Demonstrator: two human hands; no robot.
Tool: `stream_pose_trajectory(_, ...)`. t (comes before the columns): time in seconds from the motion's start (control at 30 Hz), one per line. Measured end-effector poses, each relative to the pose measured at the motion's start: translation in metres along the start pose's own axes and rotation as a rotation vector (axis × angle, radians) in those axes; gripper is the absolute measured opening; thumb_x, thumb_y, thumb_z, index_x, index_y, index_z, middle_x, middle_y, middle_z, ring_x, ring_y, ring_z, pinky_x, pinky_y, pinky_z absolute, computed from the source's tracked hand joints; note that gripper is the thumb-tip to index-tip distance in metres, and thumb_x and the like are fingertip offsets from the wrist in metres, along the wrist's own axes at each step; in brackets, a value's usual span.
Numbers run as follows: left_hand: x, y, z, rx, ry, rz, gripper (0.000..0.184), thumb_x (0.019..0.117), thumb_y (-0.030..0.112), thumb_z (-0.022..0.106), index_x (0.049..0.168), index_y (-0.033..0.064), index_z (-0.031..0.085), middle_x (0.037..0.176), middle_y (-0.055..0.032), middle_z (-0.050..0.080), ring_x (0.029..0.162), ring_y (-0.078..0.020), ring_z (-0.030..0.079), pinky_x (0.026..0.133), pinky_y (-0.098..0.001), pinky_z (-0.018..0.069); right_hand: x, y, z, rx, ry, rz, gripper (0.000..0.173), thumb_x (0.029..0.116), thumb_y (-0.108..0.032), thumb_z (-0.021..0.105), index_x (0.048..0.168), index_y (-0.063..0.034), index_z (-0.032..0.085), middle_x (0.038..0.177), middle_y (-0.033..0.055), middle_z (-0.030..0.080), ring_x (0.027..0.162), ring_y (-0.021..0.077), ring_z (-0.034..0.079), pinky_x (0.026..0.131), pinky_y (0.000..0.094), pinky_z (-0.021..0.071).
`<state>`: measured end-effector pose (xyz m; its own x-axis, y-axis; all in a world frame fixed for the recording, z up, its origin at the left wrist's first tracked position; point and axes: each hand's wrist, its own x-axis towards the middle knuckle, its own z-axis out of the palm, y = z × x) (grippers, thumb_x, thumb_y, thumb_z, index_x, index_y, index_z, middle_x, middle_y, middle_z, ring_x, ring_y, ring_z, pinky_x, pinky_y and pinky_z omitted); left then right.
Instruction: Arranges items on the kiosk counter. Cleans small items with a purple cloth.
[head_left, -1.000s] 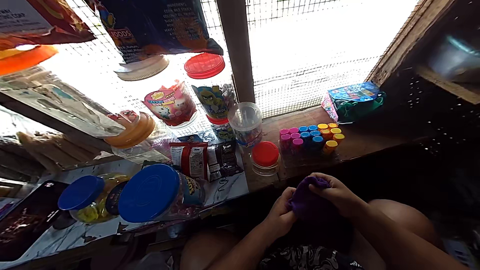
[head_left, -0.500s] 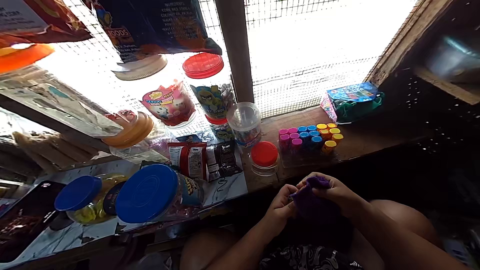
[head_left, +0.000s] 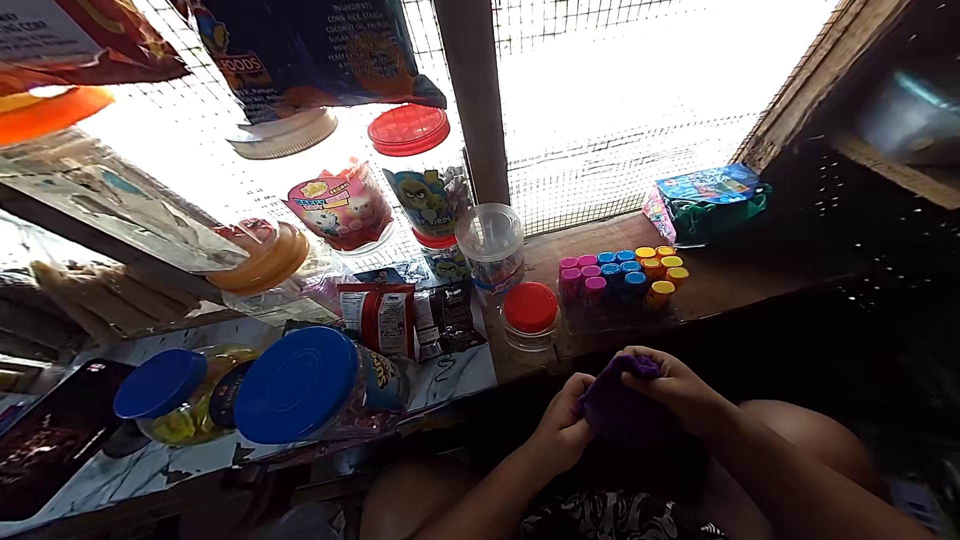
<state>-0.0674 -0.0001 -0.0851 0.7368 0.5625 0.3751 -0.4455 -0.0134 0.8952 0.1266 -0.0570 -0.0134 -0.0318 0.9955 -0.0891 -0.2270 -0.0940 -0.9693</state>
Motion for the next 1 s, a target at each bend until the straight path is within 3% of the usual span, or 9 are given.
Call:
stream_pose_trajectory(0.1,0.001,-0.001,0.001,-0.036,-0.004,-0.018,0.025,0.1028,0.019,0.057,0.121,0.0023,0.05,0.104,0.0061,0.065,0.095,0.0032,0.061,0.086,-0.0222,0.0528,0.0,-0.001,0.004,0.005,0.074,0.019,0.01,0.0939,-0.011,0.064,0.092,-0.0201,0.066,0.081,-0.0112,0.067,0.074,-0.0022,0.063,0.069,0.0169,0.0545)
stream_pose_trajectory(0.23,0.001,0.003,0.0,-0.161,0.006,-0.128,0.023,0.1019,0.024,0.059,0.118,0.0112,0.05,0.093,0.0117,0.063,0.079,0.0051,0.058,0.069,-0.0168,0.0486,0.0,-0.001,0.005,0.086,0.091,0.05,0.008,0.0949,-0.012,0.063,0.098,-0.0183,0.067,0.085,-0.0084,0.071,0.077,0.0,0.067,0.073,0.0194,0.0571)
stream_pose_trajectory(0.33,0.002,0.009,-0.001,-0.244,0.01,-0.192,0.02,0.1019,0.025,0.059,0.118,0.0161,0.049,0.092,0.0132,0.063,0.076,0.0051,0.058,0.066,-0.0157,0.0478,-0.001,-0.001,0.003,0.121,0.06,0.069,0.011,0.0927,-0.014,0.067,0.103,-0.0187,0.068,0.09,-0.0079,0.073,0.081,0.0007,0.069,0.076,0.0205,0.0583)
stream_pose_trajectory(0.47,0.003,0.01,-0.001,-0.32,0.023,-0.204,0.02,0.101,0.028,0.061,0.116,0.0189,0.052,0.089,0.0132,0.064,0.072,0.0051,0.057,0.063,-0.0143,0.0464,0.0,0.003,-0.006,0.128,-0.056,0.063,0.021,0.0878,-0.02,0.075,0.109,-0.0167,0.072,0.106,-0.001,0.075,0.097,0.0072,0.07,0.085,0.0255,0.0582)
stream_pose_trajectory(0.67,0.001,0.009,0.0,-0.244,0.052,-0.22,0.023,0.0982,0.023,0.06,0.117,0.0142,0.051,0.095,0.0127,0.064,0.075,0.0046,0.058,0.063,-0.0155,0.048,0.002,0.007,-0.01,0.049,-0.164,-0.007,0.028,0.0845,-0.019,0.077,0.112,-0.019,0.072,0.113,-0.0038,0.073,0.102,0.0058,0.067,0.088,0.0247,0.0562)
stream_pose_trajectory(0.73,0.001,0.007,0.0,-0.176,0.059,-0.191,0.023,0.0976,0.018,0.057,0.118,0.0098,0.05,0.1,0.0107,0.064,0.082,0.0041,0.06,0.068,-0.0174,0.0505,0.002,0.008,-0.01,0.03,-0.162,-0.027,0.025,0.0847,-0.02,0.077,0.109,-0.0201,0.072,0.111,-0.0048,0.072,0.102,0.0049,0.067,0.088,0.0239,0.0559)
stream_pose_trajectory(0.83,0.002,0.004,0.0,-0.026,0.04,-0.094,0.025,0.099,0.013,0.055,0.119,-0.0023,0.051,0.106,0.0015,0.064,0.096,0.0002,0.062,0.087,-0.0238,0.0532,0.003,0.01,-0.01,0.026,-0.136,-0.027,0.018,0.0839,-0.021,0.079,0.1,-0.0207,0.071,0.105,-0.0051,0.072,0.097,0.0043,0.066,0.084,0.0231,0.0559)
stream_pose_trajectory(1.0,0.002,0.003,-0.001,0.204,0.02,-0.013,0.028,0.0971,0.008,0.054,0.119,-0.0099,0.052,0.104,-0.0084,0.066,0.097,-0.0029,0.063,0.09,-0.0244,0.0532,0.001,0.004,0.0,0.023,0.018,0.05,0.01,0.086,-0.018,0.076,0.089,-0.0203,0.067,0.086,-0.0087,0.069,0.078,0.0003,0.065,0.072,0.0195,0.0557)
